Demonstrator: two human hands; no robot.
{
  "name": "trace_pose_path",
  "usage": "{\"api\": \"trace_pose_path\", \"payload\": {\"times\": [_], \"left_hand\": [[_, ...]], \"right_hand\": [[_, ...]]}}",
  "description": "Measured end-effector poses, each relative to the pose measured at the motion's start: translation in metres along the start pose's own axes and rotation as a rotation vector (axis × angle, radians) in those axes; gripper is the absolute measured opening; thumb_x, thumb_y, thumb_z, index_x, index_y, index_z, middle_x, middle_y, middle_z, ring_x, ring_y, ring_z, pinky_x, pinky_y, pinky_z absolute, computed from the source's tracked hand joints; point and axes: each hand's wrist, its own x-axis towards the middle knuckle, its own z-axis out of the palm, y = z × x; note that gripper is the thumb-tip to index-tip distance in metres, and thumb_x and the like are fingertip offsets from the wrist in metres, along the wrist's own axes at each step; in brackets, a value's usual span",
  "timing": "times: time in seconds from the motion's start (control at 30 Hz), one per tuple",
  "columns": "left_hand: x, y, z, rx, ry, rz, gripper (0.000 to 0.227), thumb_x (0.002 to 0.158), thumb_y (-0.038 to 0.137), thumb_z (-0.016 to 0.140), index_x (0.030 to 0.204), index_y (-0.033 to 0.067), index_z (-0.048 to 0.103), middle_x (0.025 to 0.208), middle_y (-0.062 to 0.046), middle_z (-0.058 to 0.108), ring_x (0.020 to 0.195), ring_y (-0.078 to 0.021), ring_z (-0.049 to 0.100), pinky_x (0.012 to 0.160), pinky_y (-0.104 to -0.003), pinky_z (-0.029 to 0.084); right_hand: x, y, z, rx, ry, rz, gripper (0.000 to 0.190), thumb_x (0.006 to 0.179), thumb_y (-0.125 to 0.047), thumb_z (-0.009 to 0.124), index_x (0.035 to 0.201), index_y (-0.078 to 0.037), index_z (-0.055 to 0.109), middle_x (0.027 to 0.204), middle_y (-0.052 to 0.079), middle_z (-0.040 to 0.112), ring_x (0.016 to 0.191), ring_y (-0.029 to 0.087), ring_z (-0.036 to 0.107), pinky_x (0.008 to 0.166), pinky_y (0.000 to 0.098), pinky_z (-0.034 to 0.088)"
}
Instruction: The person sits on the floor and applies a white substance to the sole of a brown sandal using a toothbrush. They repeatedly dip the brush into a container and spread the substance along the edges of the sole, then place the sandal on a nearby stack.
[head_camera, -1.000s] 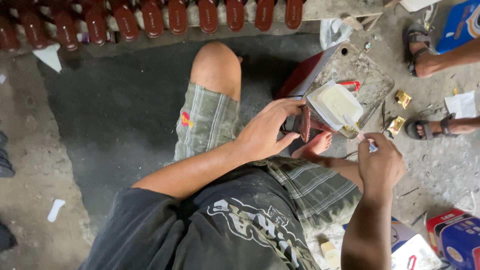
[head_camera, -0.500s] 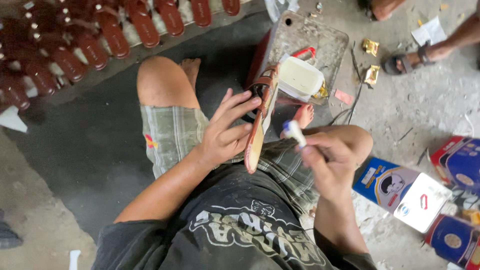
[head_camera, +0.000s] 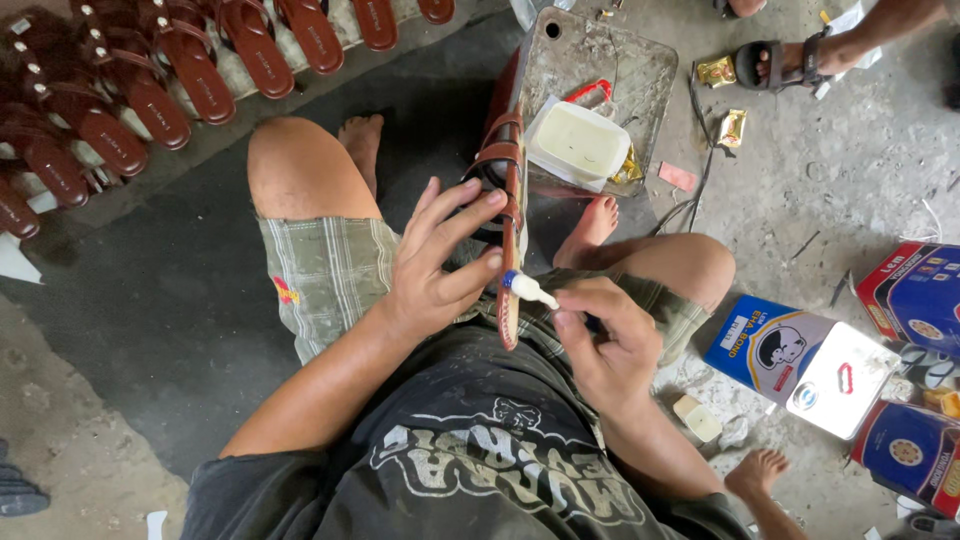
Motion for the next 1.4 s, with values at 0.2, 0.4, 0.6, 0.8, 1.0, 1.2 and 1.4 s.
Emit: {"api": "trace_pose_path", "payload": {"times": [0.2, 0.4, 0.6, 0.8, 1.0, 1.2, 1.4], "left_hand": [[0.004, 0.005, -0.002, 0.008, -0.037, -0.085, 0.054, 0.085, 0.003, 0.084, 0.126, 0.0198, 0.053, 0.146, -0.017, 0.057, 0.135, -0.0426, 0.057, 0.118, -0.061, 0.042], [0.007, 0.008, 0.003, -0.109, -0.043, -0.097, 0.059, 0.091, 0.003, 0.083, 0.134, 0.0178, 0.046, 0.149, -0.017, 0.055, 0.136, -0.0426, 0.058, 0.114, -0.054, 0.051], [0.011, 0.017, 0.002, -0.16, -0.087, -0.135, 0.06, 0.091, 0.005, 0.084, 0.136, 0.0161, 0.045, 0.149, -0.017, 0.056, 0.135, -0.0417, 0.06, 0.112, -0.047, 0.054], [0.018, 0.028, -0.004, -0.282, -0.092, -0.258, 0.061, 0.089, 0.007, 0.083, 0.137, 0.0104, 0.047, 0.147, -0.016, 0.059, 0.135, -0.0375, 0.062, 0.114, -0.045, 0.053], [0.024, 0.035, -0.009, -0.375, -0.17, -0.282, 0.065, 0.09, 0.008, 0.081, 0.146, 0.0091, 0.046, 0.148, -0.015, 0.061, 0.137, -0.0357, 0.062, 0.116, -0.044, 0.052], [0.033, 0.043, -0.016, -0.314, -0.283, -0.454, 0.068, 0.091, 0.025, 0.082, 0.147, 0.0049, 0.049, 0.142, -0.018, 0.064, 0.133, -0.0347, 0.063, 0.111, -0.041, 0.051], [0.043, 0.042, -0.024, -0.443, -0.311, -0.473, 0.078, 0.092, 0.026, 0.077, 0.155, 0.0008, 0.038, 0.145, -0.019, 0.061, 0.136, -0.0322, 0.062, 0.113, -0.04, 0.048]], "right_hand": [[-0.004, 0.001, -0.001, -0.015, 0.011, -0.081, 0.016, 0.092, 0.009, 0.069, 0.105, 0.001, 0.065, 0.103, 0.013, 0.07, 0.091, 0.018, 0.067, 0.081, 0.0268, 0.053], [0.003, 0.005, -0.006, -0.041, 0.067, -0.073, 0.015, 0.093, 0.009, 0.069, 0.105, 0.001, 0.065, 0.101, 0.013, 0.069, 0.087, 0.017, 0.064, 0.079, 0.0261, 0.051], [0.007, 0.005, -0.007, 0.0, 0.042, -0.072, 0.015, 0.094, 0.009, 0.067, 0.107, 0.002, 0.064, 0.102, 0.013, 0.068, 0.091, 0.018, 0.064, 0.082, 0.0273, 0.051], [0.013, 0.004, -0.009, 0.015, 0.006, -0.13, 0.015, 0.093, 0.009, 0.068, 0.105, 0.0, 0.064, 0.102, 0.013, 0.068, 0.092, 0.018, 0.066, 0.083, 0.0275, 0.052], [0.022, 0.007, -0.013, 0.039, 0.087, -0.087, 0.014, 0.097, 0.009, 0.066, 0.11, 0.004, 0.064, 0.105, 0.014, 0.069, 0.093, 0.018, 0.065, 0.085, 0.0278, 0.051], [0.026, 0.007, -0.018, 0.033, 0.038, -0.145, 0.012, 0.096, 0.007, 0.068, 0.106, 0.002, 0.065, 0.106, 0.014, 0.069, 0.097, 0.02, 0.067, 0.088, 0.0285, 0.053], [0.034, 0.005, -0.02, 0.022, 0.038, -0.153, 0.013, 0.096, 0.008, 0.068, 0.106, 0.003, 0.064, 0.106, 0.015, 0.068, 0.097, 0.02, 0.065, 0.088, 0.0275, 0.051]]}}
